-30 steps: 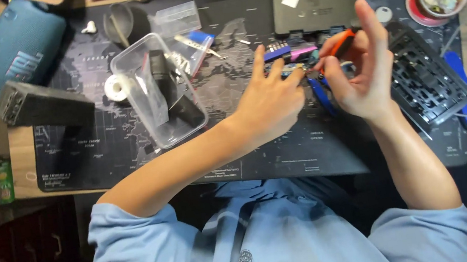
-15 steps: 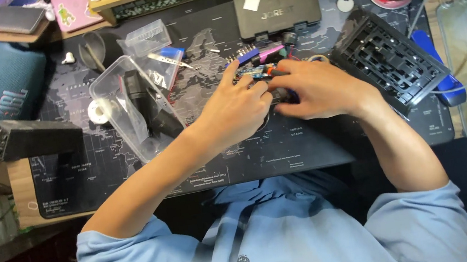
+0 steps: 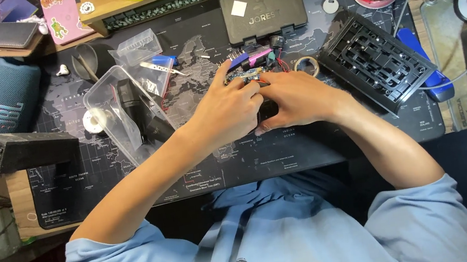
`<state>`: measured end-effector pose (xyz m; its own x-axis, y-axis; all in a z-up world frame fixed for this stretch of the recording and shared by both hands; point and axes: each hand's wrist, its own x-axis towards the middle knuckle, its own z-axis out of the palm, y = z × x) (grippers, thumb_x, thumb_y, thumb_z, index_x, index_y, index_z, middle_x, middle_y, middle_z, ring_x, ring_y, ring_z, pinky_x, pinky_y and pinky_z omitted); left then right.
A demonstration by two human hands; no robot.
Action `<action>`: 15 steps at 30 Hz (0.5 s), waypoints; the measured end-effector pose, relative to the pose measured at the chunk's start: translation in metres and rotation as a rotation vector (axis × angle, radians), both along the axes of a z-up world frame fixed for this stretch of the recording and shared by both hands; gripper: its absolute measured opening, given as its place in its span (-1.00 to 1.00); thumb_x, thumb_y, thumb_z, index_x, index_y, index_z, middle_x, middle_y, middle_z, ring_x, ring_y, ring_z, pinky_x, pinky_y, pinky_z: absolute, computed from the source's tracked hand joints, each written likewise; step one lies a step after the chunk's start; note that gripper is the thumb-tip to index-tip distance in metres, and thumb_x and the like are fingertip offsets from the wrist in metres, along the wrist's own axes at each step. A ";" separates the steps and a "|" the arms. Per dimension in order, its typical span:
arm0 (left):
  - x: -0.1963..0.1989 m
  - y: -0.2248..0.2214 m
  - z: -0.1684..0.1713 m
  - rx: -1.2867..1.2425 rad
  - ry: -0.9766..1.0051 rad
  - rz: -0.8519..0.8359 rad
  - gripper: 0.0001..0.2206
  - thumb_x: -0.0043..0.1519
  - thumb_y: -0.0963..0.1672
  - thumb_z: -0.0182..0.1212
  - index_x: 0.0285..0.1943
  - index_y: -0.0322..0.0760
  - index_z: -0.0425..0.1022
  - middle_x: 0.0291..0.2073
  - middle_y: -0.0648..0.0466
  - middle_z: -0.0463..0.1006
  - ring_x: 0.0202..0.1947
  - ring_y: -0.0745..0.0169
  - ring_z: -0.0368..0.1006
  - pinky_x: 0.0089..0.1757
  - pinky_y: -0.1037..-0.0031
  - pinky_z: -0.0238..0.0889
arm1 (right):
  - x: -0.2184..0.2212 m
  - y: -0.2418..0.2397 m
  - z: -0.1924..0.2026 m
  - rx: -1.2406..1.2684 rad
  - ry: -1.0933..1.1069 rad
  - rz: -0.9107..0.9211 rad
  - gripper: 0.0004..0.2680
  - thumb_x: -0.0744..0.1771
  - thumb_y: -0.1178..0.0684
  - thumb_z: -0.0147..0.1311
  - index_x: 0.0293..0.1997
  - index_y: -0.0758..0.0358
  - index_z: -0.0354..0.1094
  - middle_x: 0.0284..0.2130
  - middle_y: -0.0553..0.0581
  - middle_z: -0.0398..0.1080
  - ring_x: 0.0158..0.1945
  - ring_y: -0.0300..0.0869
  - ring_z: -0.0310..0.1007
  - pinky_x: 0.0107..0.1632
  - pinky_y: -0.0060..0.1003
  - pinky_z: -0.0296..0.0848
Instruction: Fitting a speaker driver into a housing and securing it using a screwdriver and pliers.
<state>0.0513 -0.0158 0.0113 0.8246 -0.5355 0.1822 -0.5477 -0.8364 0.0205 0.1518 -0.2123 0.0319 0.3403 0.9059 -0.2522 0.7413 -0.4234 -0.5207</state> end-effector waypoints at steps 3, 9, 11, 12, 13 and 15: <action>0.004 0.002 -0.013 0.001 0.020 0.033 -0.76 0.04 -0.12 0.25 -0.17 -0.24 0.73 -0.25 0.00 0.65 -0.19 -0.14 0.65 0.33 -0.37 0.07 | 0.000 0.000 -0.005 -0.007 -0.001 -0.012 -0.54 0.21 -0.38 0.48 -0.01 0.16 0.60 -0.14 0.15 0.46 -0.09 0.21 0.62 -0.10 0.09 0.59; 0.002 -0.002 -0.011 -0.001 0.132 0.128 -0.72 0.03 -0.10 0.25 -0.14 -0.25 0.76 -0.22 0.01 0.66 -0.18 -0.15 0.65 0.31 -0.42 0.06 | -0.002 0.002 0.000 -0.006 0.033 -0.030 -0.52 0.22 -0.38 0.46 0.01 0.21 0.60 -0.11 0.17 0.47 -0.11 0.27 0.62 -0.09 0.11 0.57; 0.000 -0.004 -0.006 0.004 0.134 0.140 -0.71 0.02 -0.10 0.25 -0.14 -0.26 0.76 -0.22 0.00 0.66 -0.18 -0.16 0.65 0.31 -0.43 0.05 | -0.001 0.001 -0.005 -0.008 0.016 -0.024 -0.51 0.22 -0.41 0.45 0.00 0.20 0.59 -0.11 0.17 0.47 -0.11 0.26 0.63 -0.09 0.11 0.58; -0.001 -0.005 -0.003 0.008 0.136 0.154 -0.70 0.01 -0.10 0.25 -0.14 -0.27 0.76 -0.21 0.00 0.66 -0.17 -0.17 0.65 0.31 -0.44 0.04 | 0.000 0.001 -0.007 -0.010 0.000 -0.017 -0.51 0.22 -0.44 0.43 -0.01 0.18 0.59 -0.11 0.16 0.48 -0.11 0.25 0.63 -0.09 0.11 0.58; -0.002 -0.005 -0.004 0.008 0.135 0.153 -0.70 0.01 -0.10 0.25 -0.14 -0.27 0.76 -0.21 0.00 0.66 -0.17 -0.17 0.65 0.31 -0.44 0.04 | 0.000 0.001 -0.005 -0.010 0.000 -0.017 -0.51 0.22 -0.44 0.43 -0.01 0.18 0.59 -0.11 0.16 0.48 -0.11 0.25 0.63 -0.09 0.11 0.58; -0.005 -0.006 -0.005 0.020 0.139 0.196 -0.69 0.01 -0.10 0.28 -0.11 -0.28 0.77 -0.19 0.00 0.66 -0.18 -0.19 0.66 0.32 -0.46 0.00 | -0.002 0.002 -0.001 -0.022 0.014 -0.021 -0.51 0.22 -0.43 0.45 -0.02 0.20 0.60 -0.10 0.16 0.50 -0.12 0.23 0.64 -0.09 0.07 0.59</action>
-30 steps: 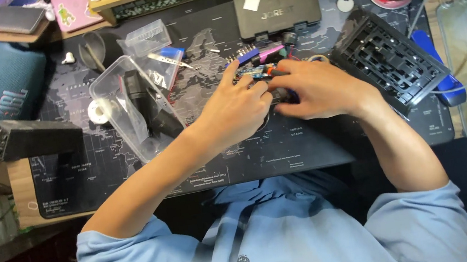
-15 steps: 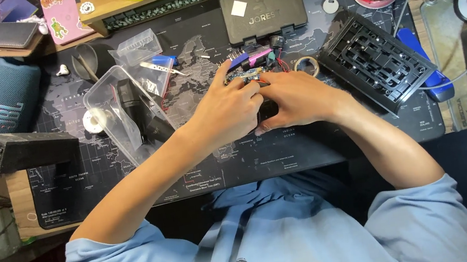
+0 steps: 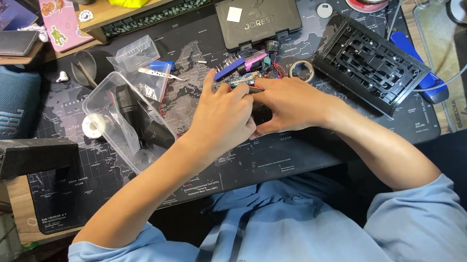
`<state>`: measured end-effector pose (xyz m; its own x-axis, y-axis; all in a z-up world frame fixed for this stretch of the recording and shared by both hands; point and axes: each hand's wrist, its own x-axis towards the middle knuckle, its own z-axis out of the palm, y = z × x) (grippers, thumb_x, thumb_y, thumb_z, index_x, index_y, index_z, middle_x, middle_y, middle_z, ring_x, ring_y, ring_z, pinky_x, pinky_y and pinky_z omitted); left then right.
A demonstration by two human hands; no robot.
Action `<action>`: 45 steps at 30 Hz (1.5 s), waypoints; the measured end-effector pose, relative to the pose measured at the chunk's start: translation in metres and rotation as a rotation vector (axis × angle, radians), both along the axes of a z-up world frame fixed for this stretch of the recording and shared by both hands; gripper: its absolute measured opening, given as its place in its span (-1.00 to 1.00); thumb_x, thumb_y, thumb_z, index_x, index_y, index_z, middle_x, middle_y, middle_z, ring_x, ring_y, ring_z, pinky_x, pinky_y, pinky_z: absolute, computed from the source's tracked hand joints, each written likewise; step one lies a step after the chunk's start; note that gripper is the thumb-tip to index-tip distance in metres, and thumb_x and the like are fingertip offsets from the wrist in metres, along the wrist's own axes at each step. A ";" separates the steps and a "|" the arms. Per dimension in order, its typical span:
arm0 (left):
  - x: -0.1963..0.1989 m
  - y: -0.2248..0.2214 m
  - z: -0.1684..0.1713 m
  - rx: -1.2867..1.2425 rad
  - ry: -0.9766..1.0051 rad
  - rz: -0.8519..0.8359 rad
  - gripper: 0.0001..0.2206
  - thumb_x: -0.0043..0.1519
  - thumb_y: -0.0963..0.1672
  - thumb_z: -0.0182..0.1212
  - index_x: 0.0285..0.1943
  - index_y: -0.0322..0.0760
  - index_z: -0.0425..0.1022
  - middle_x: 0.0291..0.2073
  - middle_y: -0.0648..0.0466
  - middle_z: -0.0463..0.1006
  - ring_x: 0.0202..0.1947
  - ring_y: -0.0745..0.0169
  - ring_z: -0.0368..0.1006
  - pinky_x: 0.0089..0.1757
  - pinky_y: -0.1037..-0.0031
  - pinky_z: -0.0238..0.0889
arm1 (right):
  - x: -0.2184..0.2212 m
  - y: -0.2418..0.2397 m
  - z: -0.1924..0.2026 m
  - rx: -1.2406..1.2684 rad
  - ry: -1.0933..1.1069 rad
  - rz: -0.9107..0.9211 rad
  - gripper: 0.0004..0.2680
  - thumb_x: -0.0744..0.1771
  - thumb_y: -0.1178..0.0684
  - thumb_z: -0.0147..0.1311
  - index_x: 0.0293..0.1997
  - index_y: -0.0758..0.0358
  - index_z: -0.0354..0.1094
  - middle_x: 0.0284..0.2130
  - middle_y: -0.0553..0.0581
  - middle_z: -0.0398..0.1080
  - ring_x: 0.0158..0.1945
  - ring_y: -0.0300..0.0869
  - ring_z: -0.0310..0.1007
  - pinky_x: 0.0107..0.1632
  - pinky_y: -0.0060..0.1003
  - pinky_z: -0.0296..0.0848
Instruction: Fitting a speaker driver into a housing and securing it using a screwdriver and pliers.
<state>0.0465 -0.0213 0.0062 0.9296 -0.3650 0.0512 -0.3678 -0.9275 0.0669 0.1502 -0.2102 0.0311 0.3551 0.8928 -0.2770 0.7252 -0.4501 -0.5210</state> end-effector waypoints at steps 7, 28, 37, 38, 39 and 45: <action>-0.010 -0.011 0.003 0.046 -0.075 0.018 -0.68 0.02 -0.09 0.35 -0.10 -0.33 0.76 -0.19 -0.07 0.66 -0.21 -0.23 0.66 0.32 -0.52 -0.10 | -0.002 -0.001 0.003 -0.018 0.006 0.011 -0.54 0.23 -0.36 0.46 -0.01 0.22 0.61 -0.09 0.16 0.49 -0.11 0.28 0.65 -0.07 0.08 0.61; -0.002 0.005 -0.001 0.021 -0.015 -0.088 -0.75 0.09 -0.11 0.30 -0.11 -0.27 0.75 -0.10 -0.02 0.63 -0.13 -0.19 0.65 0.35 -0.59 -0.16 | -0.005 0.001 0.001 0.055 -0.003 0.002 -0.54 0.23 -0.37 0.44 -0.08 0.27 0.57 -0.14 0.18 0.49 -0.13 0.28 0.65 -0.12 0.08 0.61; -0.009 -0.006 0.002 0.066 -0.031 0.031 -0.69 0.04 -0.06 0.35 -0.09 -0.26 0.74 -0.08 0.02 0.59 -0.12 -0.20 0.63 0.34 -0.57 -0.10 | -0.006 -0.001 0.004 0.026 -0.029 0.014 -0.54 0.22 -0.34 0.42 -0.01 0.24 0.58 -0.03 0.17 0.51 -0.06 0.28 0.65 -0.06 0.15 0.64; -0.012 -0.007 0.001 0.072 -0.053 0.051 -0.69 0.05 -0.06 0.35 -0.09 -0.29 0.73 -0.06 0.00 0.57 -0.13 -0.22 0.62 0.33 -0.61 -0.13 | -0.006 -0.001 0.003 0.025 -0.019 0.012 -0.54 0.22 -0.34 0.42 0.02 0.23 0.58 -0.01 0.16 0.51 -0.05 0.27 0.65 -0.05 0.15 0.64; -0.014 -0.008 0.000 0.077 -0.076 0.071 -0.68 0.06 -0.06 0.34 -0.09 -0.33 0.72 -0.05 -0.02 0.56 -0.14 -0.24 0.61 0.33 -0.65 -0.16 | -0.007 -0.001 0.003 0.024 -0.008 0.011 -0.54 0.22 -0.33 0.43 0.04 0.21 0.58 0.01 0.14 0.51 -0.03 0.27 0.65 -0.04 0.14 0.64; -0.024 -0.014 0.003 0.170 -0.228 -0.001 -0.77 0.12 -0.11 0.32 -0.16 -0.37 0.68 -0.10 -0.10 0.53 -0.15 -0.31 0.61 0.30 -0.65 -0.10 | -0.003 -0.001 -0.004 0.051 -0.011 0.029 -0.52 0.23 -0.36 0.39 0.06 0.23 0.58 -0.05 0.17 0.50 -0.06 0.27 0.64 -0.10 0.12 0.62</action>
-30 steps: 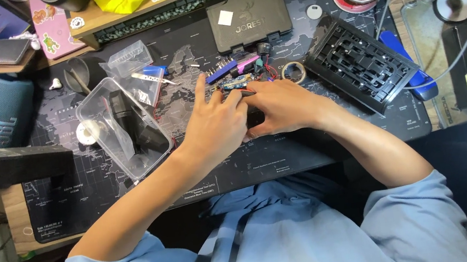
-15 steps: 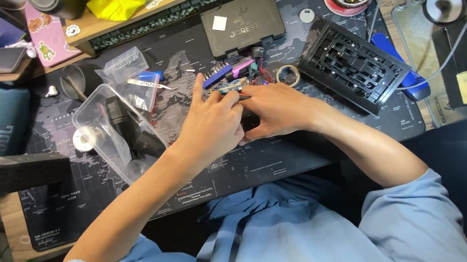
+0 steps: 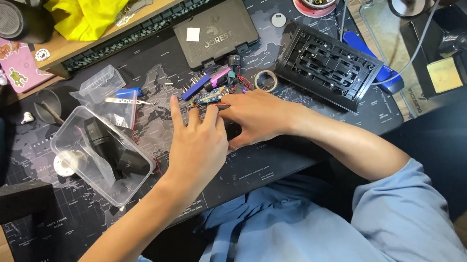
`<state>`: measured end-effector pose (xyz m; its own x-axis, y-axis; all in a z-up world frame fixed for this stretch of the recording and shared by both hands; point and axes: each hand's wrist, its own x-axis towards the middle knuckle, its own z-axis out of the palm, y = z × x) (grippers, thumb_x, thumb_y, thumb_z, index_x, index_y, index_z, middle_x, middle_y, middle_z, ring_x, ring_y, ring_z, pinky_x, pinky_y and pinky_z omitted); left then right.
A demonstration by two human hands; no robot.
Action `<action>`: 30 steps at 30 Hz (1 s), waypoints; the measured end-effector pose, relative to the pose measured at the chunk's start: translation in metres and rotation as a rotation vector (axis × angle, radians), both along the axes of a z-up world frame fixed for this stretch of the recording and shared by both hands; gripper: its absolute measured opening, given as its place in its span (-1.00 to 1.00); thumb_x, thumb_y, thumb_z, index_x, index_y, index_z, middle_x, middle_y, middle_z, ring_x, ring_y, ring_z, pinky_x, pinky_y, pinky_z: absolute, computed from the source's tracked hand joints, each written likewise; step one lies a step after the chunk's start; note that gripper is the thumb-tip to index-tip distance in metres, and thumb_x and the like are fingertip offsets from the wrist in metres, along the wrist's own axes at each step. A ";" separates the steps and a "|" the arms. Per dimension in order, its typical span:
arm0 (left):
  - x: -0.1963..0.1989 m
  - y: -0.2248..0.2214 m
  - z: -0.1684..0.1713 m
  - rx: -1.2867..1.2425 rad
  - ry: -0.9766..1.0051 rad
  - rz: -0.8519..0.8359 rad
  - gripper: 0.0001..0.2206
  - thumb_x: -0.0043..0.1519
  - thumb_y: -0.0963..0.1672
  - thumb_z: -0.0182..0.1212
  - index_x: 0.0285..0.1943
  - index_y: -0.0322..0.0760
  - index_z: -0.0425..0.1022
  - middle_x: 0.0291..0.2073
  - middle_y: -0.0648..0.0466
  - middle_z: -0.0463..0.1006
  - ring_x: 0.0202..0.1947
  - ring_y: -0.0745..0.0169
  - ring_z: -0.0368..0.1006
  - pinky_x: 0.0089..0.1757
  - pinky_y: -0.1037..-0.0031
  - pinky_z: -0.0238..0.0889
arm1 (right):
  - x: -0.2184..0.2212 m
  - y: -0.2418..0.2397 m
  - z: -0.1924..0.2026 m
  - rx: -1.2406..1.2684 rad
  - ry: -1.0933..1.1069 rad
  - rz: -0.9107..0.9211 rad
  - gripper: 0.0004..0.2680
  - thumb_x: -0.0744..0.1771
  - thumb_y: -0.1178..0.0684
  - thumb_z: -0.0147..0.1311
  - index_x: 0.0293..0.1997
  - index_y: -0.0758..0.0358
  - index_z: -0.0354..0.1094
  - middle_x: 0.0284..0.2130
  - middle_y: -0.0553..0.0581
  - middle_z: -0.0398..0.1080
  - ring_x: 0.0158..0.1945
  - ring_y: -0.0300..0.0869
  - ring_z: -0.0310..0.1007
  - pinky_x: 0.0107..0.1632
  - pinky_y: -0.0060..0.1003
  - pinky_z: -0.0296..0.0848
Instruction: Fitting a speaker driver into a housing and securing it using a screwdriver and pliers.
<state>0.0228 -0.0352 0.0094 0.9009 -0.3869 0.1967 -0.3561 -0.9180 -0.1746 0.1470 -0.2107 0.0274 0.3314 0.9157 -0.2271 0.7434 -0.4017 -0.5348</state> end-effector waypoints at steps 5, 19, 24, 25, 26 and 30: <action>0.008 0.010 0.022 0.016 0.084 -0.136 -0.86 0.22 -0.19 0.24 -0.16 -0.32 0.70 -0.09 -0.05 0.56 0.01 -0.28 0.62 0.32 -0.59 -0.09 | -0.001 0.002 0.009 -0.003 0.019 0.003 -0.51 0.23 -0.38 0.40 0.06 0.22 0.56 -0.05 0.19 0.50 -0.05 0.26 0.64 -0.11 0.12 0.62; 0.029 0.026 0.022 -0.048 0.096 -0.293 -0.88 0.16 -0.15 0.24 -0.27 -0.22 0.69 -0.13 0.02 0.54 -0.05 -0.05 0.55 0.38 -0.57 -0.13 | -0.006 0.004 0.023 0.006 0.060 -0.005 -0.51 0.25 -0.35 0.40 0.02 0.32 0.58 0.05 0.27 0.52 -0.06 0.37 0.64 -0.05 0.21 0.61; 0.024 0.021 0.021 -0.070 0.047 -0.222 -0.86 0.09 -0.13 0.29 -0.28 -0.25 0.71 -0.08 -0.02 0.55 -0.03 -0.10 0.55 0.35 -0.62 -0.13 | -0.005 0.004 0.026 -0.014 0.047 -0.022 -0.52 0.25 -0.35 0.40 0.03 0.29 0.58 0.01 0.22 0.52 -0.06 0.34 0.66 -0.04 0.17 0.62; 0.023 0.020 0.017 -0.070 0.048 -0.219 -0.86 0.09 -0.13 0.29 -0.28 -0.25 0.71 -0.08 -0.02 0.55 -0.03 -0.10 0.55 0.35 -0.62 -0.13 | -0.006 0.004 0.024 -0.014 0.048 -0.019 -0.52 0.25 -0.35 0.40 0.03 0.29 0.58 0.01 0.22 0.52 -0.06 0.34 0.66 -0.04 0.17 0.62; 0.022 0.019 0.013 -0.061 0.105 -0.152 -0.80 0.08 -0.11 0.30 -0.22 -0.26 0.74 -0.05 -0.01 0.54 0.04 -0.15 0.53 0.34 -0.66 -0.16 | -0.006 0.005 0.022 -0.015 0.030 -0.021 -0.53 0.24 -0.37 0.40 0.01 0.26 0.59 -0.01 0.20 0.52 -0.08 0.32 0.66 -0.06 0.15 0.63; 0.010 0.005 0.012 -0.034 0.017 -0.050 -0.75 0.01 -0.09 0.33 -0.23 -0.32 0.74 -0.03 -0.06 0.50 0.10 -0.28 0.48 0.30 -0.70 -0.15 | -0.007 0.007 0.011 -0.038 -0.049 -0.022 -0.51 0.21 -0.39 0.42 0.01 0.21 0.58 -0.06 0.18 0.51 -0.12 0.30 0.67 -0.09 0.14 0.63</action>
